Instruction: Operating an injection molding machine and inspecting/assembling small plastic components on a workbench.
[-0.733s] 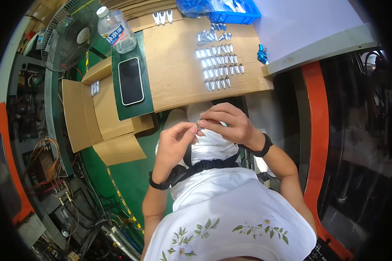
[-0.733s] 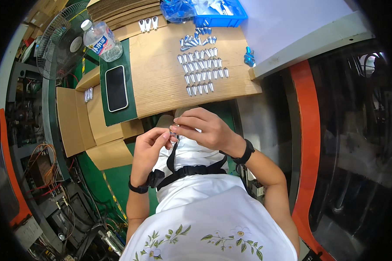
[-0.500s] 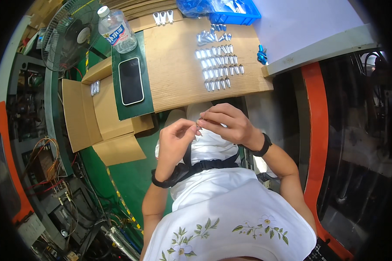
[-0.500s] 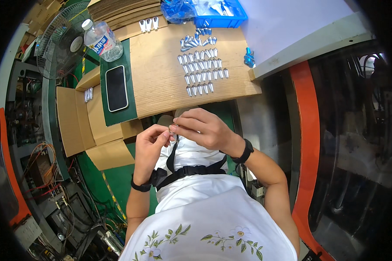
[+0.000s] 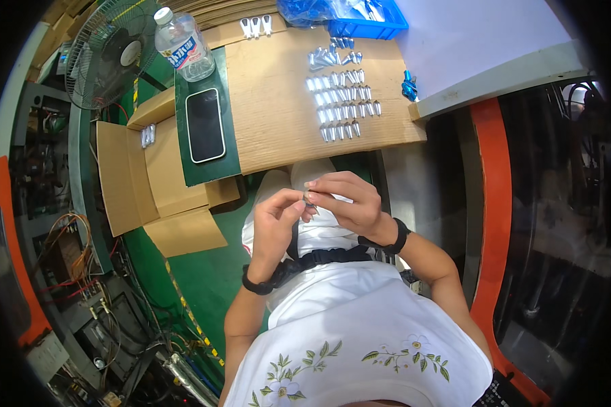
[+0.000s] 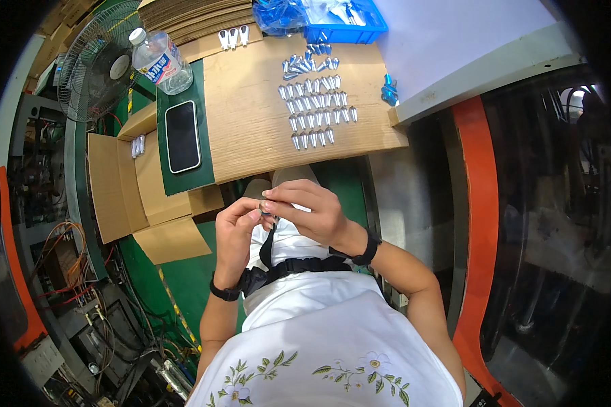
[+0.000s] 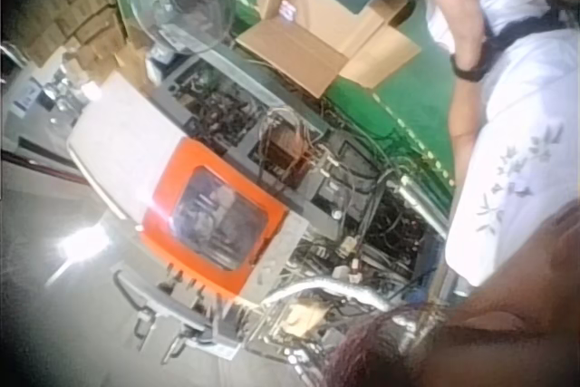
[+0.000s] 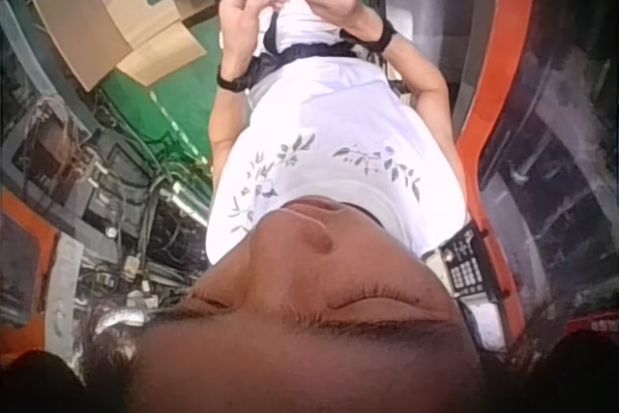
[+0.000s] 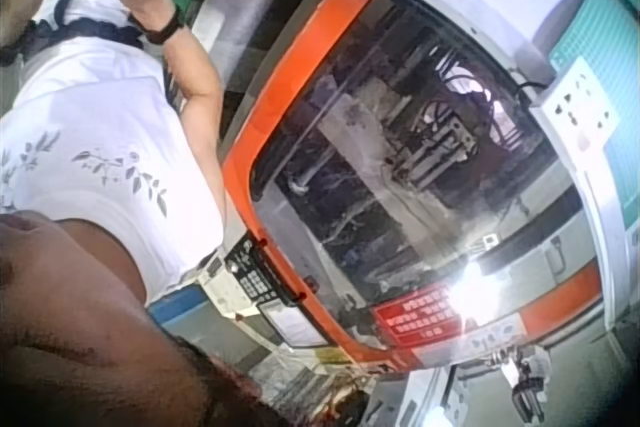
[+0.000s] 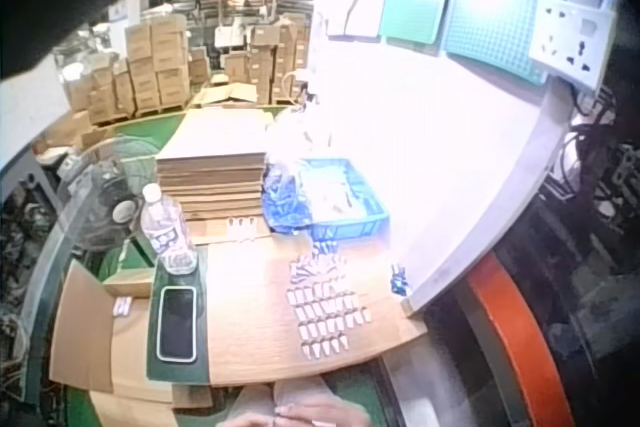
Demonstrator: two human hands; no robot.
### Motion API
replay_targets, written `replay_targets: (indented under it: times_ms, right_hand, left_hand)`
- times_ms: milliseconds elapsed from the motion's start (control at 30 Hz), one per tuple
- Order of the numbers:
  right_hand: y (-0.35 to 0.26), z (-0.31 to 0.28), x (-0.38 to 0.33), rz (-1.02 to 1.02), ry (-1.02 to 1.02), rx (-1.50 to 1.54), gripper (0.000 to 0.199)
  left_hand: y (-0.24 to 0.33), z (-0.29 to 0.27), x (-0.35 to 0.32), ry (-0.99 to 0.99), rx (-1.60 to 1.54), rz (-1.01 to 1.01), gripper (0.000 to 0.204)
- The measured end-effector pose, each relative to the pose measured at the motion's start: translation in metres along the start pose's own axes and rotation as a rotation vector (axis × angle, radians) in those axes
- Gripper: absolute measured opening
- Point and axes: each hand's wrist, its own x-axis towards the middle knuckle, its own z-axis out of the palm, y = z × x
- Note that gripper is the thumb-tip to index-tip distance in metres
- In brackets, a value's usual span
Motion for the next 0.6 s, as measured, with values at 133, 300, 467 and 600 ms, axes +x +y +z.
replay_targets:
  times_ms: [133,300,467,600]
  right_hand:
    - [0.002,-0.005,0.004,-0.133,-0.062,-0.120,0.028]
    - [-0.008,0.000,0.004,-0.010,-0.110,0.032,0.030]
    - [-0.011,-0.007,0.001,0.441,-0.217,0.332,0.033]
    - [0.000,-0.012,-0.001,0.482,-0.251,0.444,0.032]
  left_hand:
    - [0.006,0.001,-0.001,0.040,0.247,0.004,0.013]
    - [0.006,-0.005,-0.001,0.070,0.304,0.050,0.008]
    - [0.003,-0.012,0.002,-0.019,0.345,0.090,0.009]
    - [0.002,-0.013,0.005,-0.066,0.410,0.038,0.009]
